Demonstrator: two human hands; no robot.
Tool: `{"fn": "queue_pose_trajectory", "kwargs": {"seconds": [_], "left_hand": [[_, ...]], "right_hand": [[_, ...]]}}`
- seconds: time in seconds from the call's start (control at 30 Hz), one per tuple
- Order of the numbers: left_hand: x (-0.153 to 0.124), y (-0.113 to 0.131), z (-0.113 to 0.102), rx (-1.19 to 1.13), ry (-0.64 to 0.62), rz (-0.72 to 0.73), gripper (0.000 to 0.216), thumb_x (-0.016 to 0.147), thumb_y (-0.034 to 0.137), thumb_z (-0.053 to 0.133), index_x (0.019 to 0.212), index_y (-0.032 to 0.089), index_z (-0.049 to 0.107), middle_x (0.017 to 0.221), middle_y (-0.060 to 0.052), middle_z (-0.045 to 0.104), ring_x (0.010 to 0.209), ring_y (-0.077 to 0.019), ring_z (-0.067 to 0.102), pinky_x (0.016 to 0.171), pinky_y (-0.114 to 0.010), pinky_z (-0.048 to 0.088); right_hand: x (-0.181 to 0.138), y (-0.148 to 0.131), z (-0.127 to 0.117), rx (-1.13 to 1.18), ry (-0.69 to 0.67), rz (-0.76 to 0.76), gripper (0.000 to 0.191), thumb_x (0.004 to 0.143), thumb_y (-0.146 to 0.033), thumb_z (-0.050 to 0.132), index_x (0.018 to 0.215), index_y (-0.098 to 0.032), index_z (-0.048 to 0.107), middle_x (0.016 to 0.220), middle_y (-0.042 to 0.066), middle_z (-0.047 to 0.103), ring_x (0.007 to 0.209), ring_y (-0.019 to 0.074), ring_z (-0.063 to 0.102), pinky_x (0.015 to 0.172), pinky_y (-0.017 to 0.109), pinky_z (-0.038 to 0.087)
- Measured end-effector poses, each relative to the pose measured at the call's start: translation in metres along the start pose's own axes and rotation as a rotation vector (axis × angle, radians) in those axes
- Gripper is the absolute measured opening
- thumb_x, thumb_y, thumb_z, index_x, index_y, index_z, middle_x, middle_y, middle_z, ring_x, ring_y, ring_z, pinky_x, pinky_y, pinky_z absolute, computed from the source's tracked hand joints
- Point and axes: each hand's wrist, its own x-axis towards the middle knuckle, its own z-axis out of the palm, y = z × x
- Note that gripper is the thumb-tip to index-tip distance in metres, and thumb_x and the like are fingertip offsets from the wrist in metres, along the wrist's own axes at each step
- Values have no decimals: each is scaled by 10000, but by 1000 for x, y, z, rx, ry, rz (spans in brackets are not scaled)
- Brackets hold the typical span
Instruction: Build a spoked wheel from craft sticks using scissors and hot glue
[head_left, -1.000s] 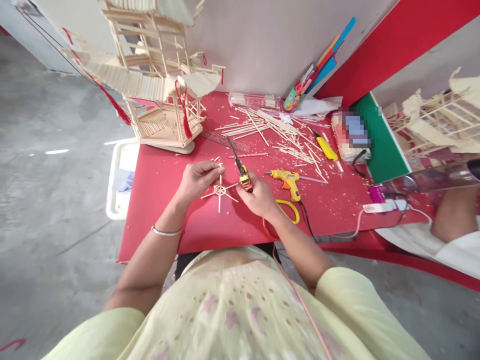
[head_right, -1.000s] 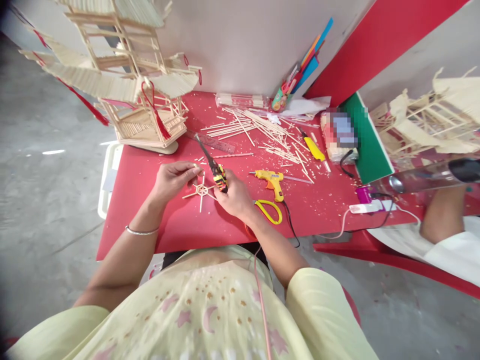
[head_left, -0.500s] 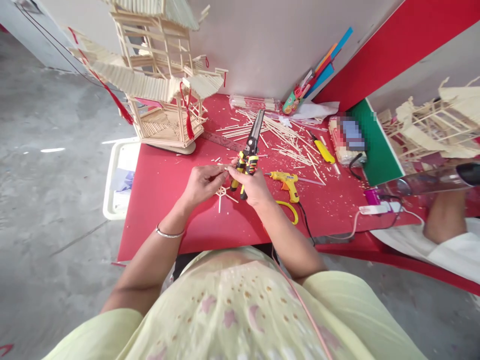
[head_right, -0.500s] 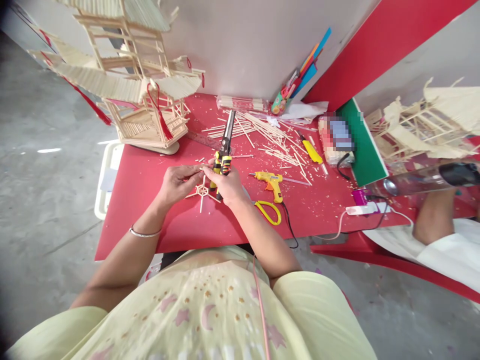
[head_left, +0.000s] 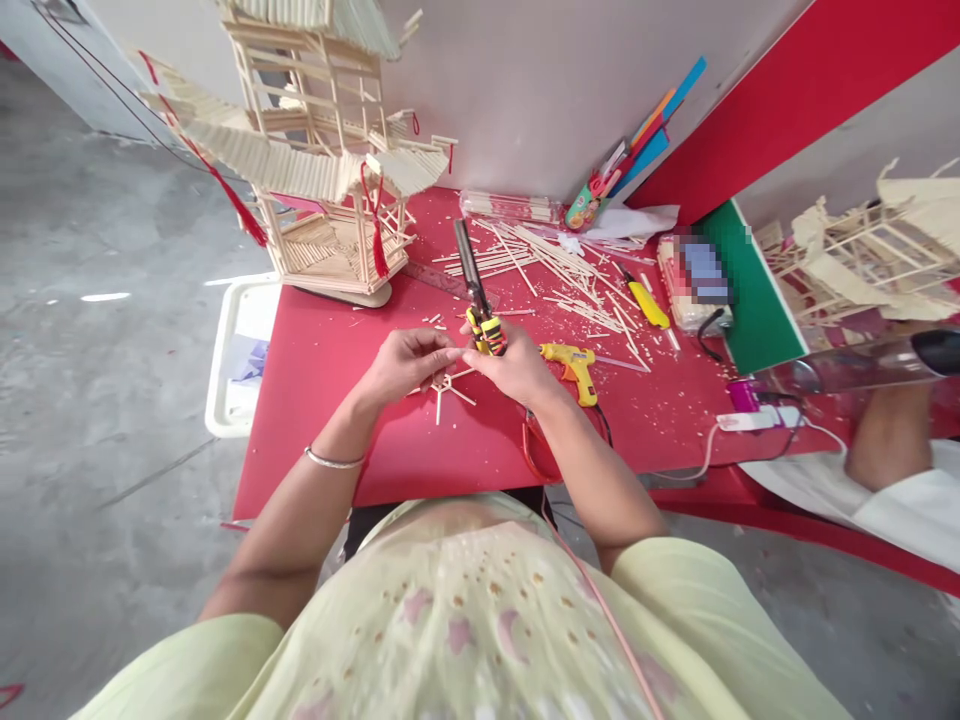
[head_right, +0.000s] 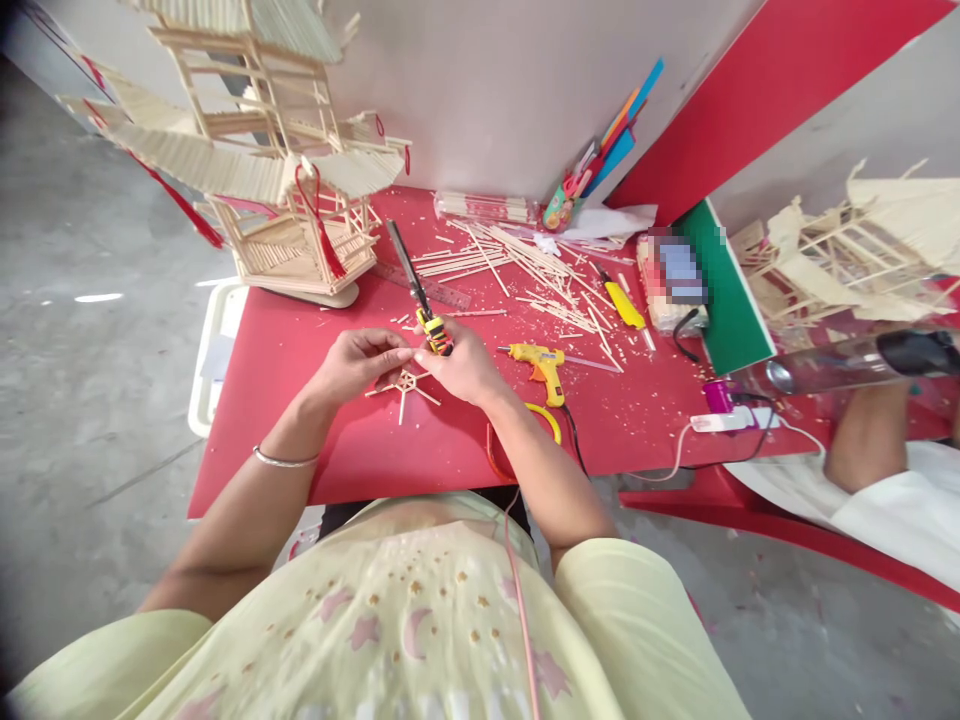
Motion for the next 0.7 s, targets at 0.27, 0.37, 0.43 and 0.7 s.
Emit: {"fn": "queue_pose_trajectory", "kwargs": {"seconds": [0.27,0.37,0.43,0.7], "left_hand": [[3,-4,-6,-311,-184,-284,356,651,401,931,772,114,758,690,-64,729,485,-98,603,364,-171,417],[4,-5,-7,-434,-119,-257,318,665,368,924,793,123,767,686,-58,721,489,-90,592,366,-161,406],[4,-5,-8,-477,-68,-235,291,664,341,924,779,127,762,694,-55,722,482,-85,585,374,-165,409],[5,-3,-8,-474,113,-142,255,650,292,921,755,128,756,661,-35,704,498,-75,594,429,-158,452]], "right_hand": [[0,-7,6,-4,-34,-50,301,822,-428,710,1037,-226,651,836,-22,666,727,165,633,732,333,519],[-11,-8,1,-52,6,-71,259,858,-414,676,1041,-234,643,889,-12,683,772,175,639,773,339,519],[-20,-6,-4,-152,41,-59,220,852,-345,652,1046,-241,636,914,-4,697,820,193,648,802,349,520],[-51,10,-7,-726,100,-76,626,813,-226,612,1426,-157,502,1318,178,654,1218,341,608,1030,484,487]]}}
